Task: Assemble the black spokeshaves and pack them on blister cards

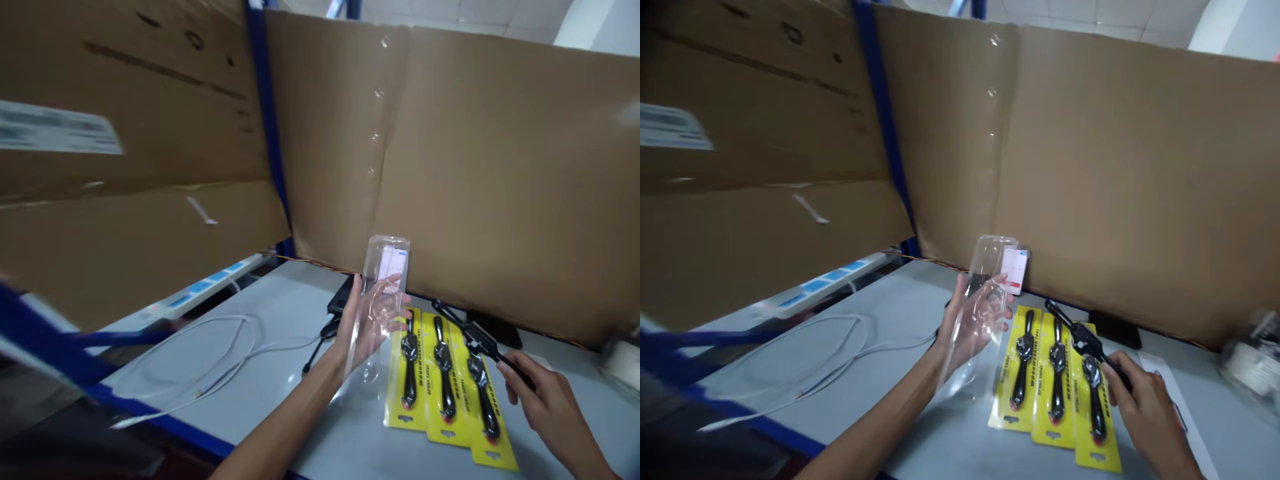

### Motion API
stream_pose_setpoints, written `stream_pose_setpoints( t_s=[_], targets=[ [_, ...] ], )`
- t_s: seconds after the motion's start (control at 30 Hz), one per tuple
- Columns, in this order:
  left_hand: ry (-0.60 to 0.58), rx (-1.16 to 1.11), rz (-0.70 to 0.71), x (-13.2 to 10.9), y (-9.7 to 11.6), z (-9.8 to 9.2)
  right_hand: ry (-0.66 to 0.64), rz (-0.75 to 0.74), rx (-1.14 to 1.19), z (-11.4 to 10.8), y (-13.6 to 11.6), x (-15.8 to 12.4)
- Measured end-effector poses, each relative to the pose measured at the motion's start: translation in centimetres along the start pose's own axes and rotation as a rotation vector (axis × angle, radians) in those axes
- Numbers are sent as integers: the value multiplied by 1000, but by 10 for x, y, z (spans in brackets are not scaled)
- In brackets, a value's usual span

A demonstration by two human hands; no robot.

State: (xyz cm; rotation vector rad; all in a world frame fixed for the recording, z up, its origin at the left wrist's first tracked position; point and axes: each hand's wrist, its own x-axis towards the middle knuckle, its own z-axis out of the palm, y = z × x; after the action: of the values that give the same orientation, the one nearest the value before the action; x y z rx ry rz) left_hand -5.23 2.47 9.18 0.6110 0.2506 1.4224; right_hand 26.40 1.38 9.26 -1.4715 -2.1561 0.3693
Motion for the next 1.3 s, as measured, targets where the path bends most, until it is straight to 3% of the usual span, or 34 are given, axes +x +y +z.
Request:
stream_pose_setpoints(
  t_s=[0.1,0.2,0.3,0.5,0.57,0.7,0.9,1.0,1.13,1.2,1.3],
  targets=[
    [32,48,-98,-1,-33,4,78,134,215,2,-16,-16],
    [95,82,-165,-4,-61,7,166,100,291,11,-39,-16],
    [113,69,-207,-7,-75,9,273,-26,166,24,-51,-6],
    [121,-47,-258,-8,-76,8,487,-391,-322,50,-58,6],
    [153,-86,-260,-8,-76,5,433,-461,-469,55,-67,6],
    [207,-145,-303,-7,-80,0,204,-531,-667,61,-89,5],
    [267,-108,-322,-6,-75,-4,-5,-526,-601,61,-109,2],
    [299,-81,-331,-6,-69,-2,-55,-522,-547,62,-111,-2],
    [303,-84,-360,-6,-67,1,39,-539,-419,57,-105,-10],
    [326,-92,-388,-7,-68,3,121,-559,-311,49,-90,-18],
    [364,-76,-389,-8,-68,5,252,-496,-329,36,-43,-35]
  ],
)
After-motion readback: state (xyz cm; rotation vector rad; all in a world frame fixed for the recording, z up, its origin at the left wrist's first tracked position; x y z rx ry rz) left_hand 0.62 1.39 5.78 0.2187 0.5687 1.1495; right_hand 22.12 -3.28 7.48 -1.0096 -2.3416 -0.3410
